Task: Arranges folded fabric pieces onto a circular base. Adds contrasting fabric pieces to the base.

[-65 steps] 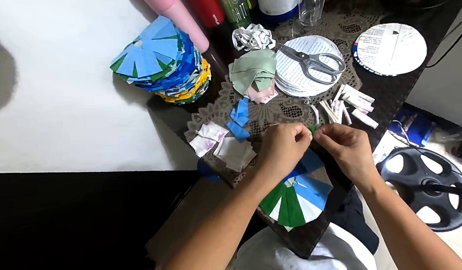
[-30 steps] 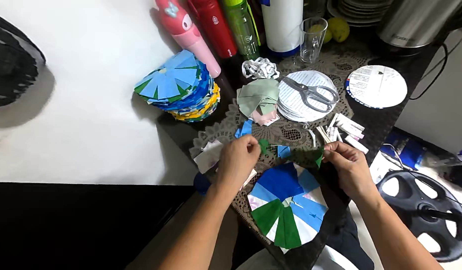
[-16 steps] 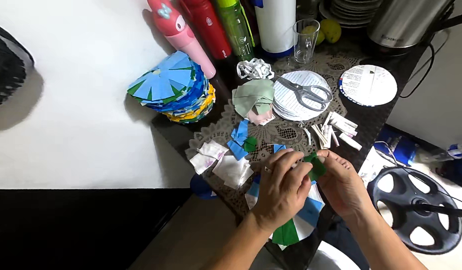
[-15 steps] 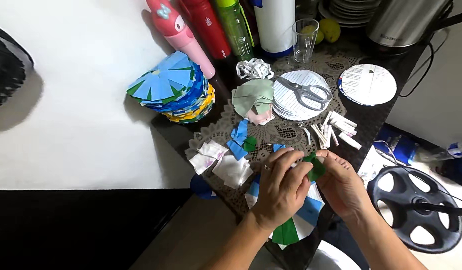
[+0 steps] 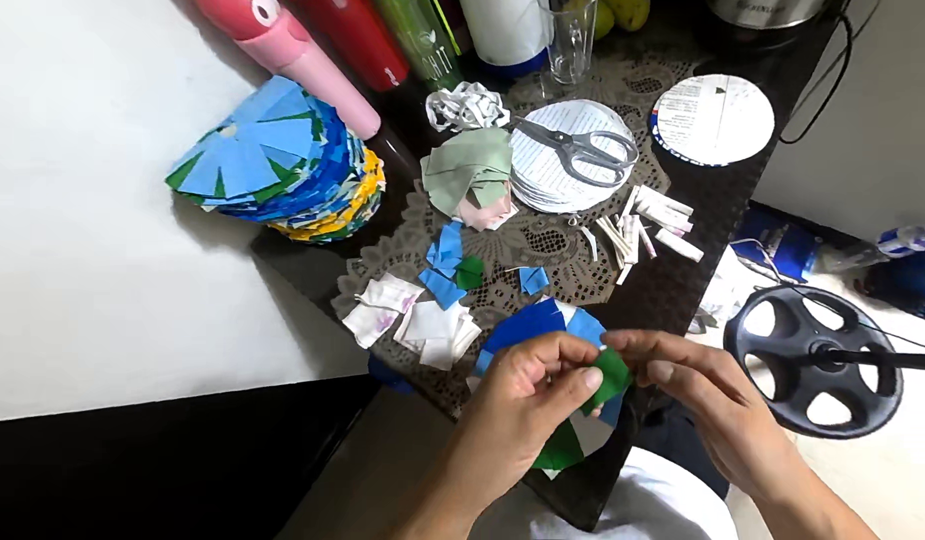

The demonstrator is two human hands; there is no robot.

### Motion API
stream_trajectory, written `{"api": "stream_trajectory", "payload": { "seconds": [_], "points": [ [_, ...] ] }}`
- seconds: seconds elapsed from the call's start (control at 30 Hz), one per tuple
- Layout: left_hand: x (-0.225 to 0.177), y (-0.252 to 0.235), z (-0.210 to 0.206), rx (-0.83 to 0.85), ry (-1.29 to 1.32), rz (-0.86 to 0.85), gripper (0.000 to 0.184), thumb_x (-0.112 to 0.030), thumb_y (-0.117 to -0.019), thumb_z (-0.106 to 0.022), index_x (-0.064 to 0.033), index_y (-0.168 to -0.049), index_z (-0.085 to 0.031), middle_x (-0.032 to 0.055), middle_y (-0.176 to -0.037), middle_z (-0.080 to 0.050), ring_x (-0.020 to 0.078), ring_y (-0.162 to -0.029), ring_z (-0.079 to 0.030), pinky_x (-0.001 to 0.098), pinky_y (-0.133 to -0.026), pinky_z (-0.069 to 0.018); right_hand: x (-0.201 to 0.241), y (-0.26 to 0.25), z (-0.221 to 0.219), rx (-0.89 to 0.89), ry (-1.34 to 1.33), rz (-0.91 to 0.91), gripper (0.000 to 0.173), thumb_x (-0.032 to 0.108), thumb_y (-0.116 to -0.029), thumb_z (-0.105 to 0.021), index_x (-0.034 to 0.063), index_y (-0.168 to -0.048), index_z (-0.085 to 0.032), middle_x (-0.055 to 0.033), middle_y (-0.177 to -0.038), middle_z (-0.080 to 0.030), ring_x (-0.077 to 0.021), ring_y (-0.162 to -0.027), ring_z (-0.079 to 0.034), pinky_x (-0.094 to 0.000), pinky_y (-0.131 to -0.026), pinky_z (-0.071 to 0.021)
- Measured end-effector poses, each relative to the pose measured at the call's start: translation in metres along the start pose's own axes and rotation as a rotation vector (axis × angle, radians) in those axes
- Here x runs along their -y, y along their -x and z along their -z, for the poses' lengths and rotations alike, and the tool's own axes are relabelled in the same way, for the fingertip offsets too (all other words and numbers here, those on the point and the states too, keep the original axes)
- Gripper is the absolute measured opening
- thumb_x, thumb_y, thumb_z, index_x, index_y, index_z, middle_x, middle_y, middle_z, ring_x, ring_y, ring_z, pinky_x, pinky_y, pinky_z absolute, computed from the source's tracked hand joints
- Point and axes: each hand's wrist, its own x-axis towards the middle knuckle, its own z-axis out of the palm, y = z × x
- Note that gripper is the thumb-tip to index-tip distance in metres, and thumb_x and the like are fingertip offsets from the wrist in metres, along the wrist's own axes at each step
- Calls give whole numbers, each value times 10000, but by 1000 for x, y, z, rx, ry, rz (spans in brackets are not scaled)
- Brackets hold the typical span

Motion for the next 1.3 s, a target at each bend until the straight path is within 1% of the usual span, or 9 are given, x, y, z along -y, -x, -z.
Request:
{"api": "stream_trajectory", "payload": {
  "seconds": [0.1,0.2,0.27,0.33,0.4,0.53,0.7,0.97,1.3],
  "points": [
    [8,9,-3,13,-38,4,102,-87,-989,-625,-42,-1036,-703,-29,-885,-714,39,-766,-682,195,-696,-592,-5,21,-4,12,-64,-62,362,359,-1038,-552,70,-1164,-731,58,-1067,-735,-7,-967,-664,-205,-838,-552],
    [20,25,-6,29,-106,22,108,-108,-981,-644,-45,-1037,-711,-48,-880,-710,3,-748,-664,166,-664,-574,-12,42,-17,-75,-153,-145,123,200,-977,-674,99,-1005,-739,80,-897,-731,9,-838,-681,-182,-765,-573],
    [25,38,-10,11,-190,82,97,-69,-959,-652,-20,-1013,-716,-45,-857,-705,-28,-709,-643,143,-628,-559,-15,58,-23,-134,-135,-206,51,128,-948,-699,98,-929,-735,89,-832,-726,30,-780,-673,-167,-721,-567],
    [28,49,-16,-5,-313,155,91,-44,-930,-664,4,-985,-718,-26,-822,-698,-46,-664,-617,128,-597,-534,-17,72,-28,-163,3,-239,54,89,-931,-699,58,-903,-732,74,-819,-715,60,-758,-639,-132,-696,-531],
    [35,53,-20,-31,-461,175,92,-74,-916,-680,-6,-961,-721,-3,-797,-700,-42,-653,-613,121,-600,-518,-22,79,-31,-182,220,-206,114,111,-931,-692,20,-887,-743,14,-813,-710,41,-778,-626,-121,-724,-505],
    [51,45,-23,-124,-751,8,128,-162,-932,-659,-70,-944,-747,-9,-832,-723,-34,-734,-648,111,-685,-531,-35,74,-30,-241,617,-65,190,237,-973,-647,104,-906,-765,-4,-825,-690,-49,-796,-637,-180,-723,-521],
    [56,21,-22,-203,-991,-91,184,-209,-957,-591,-127,-947,-756,-33,-858,-730,8,-768,-669,167,-683,-545,-39,50,-30,-342,928,22,185,253,-934,-634,149,-849,-761,-9,-812,-673,-151,-794,-631,-286,-682,-500],
    [51,0,-25,-185,-1105,-26,162,-211,-941,-610,-133,-922,-751,-14,-812,-726,77,-727,-685,248,-637,-550,-41,38,-29,-363,1060,0,204,272,-920,-628,148,-812,-749,-15,-788,-662,-186,-776,-623,-321,-650,-473],
    [44,-12,-25,-145,-1181,-2,131,-222,-913,-654,-137,-864,-740,-4,-742,-697,103,-675,-663,278,-587,-517,-39,32,-26,-351,1104,-33,203,266,-895,-627,140,-782,-740,-23,-765,-652,-202,-766,-623,-337,-634,-463]
  ]
}}
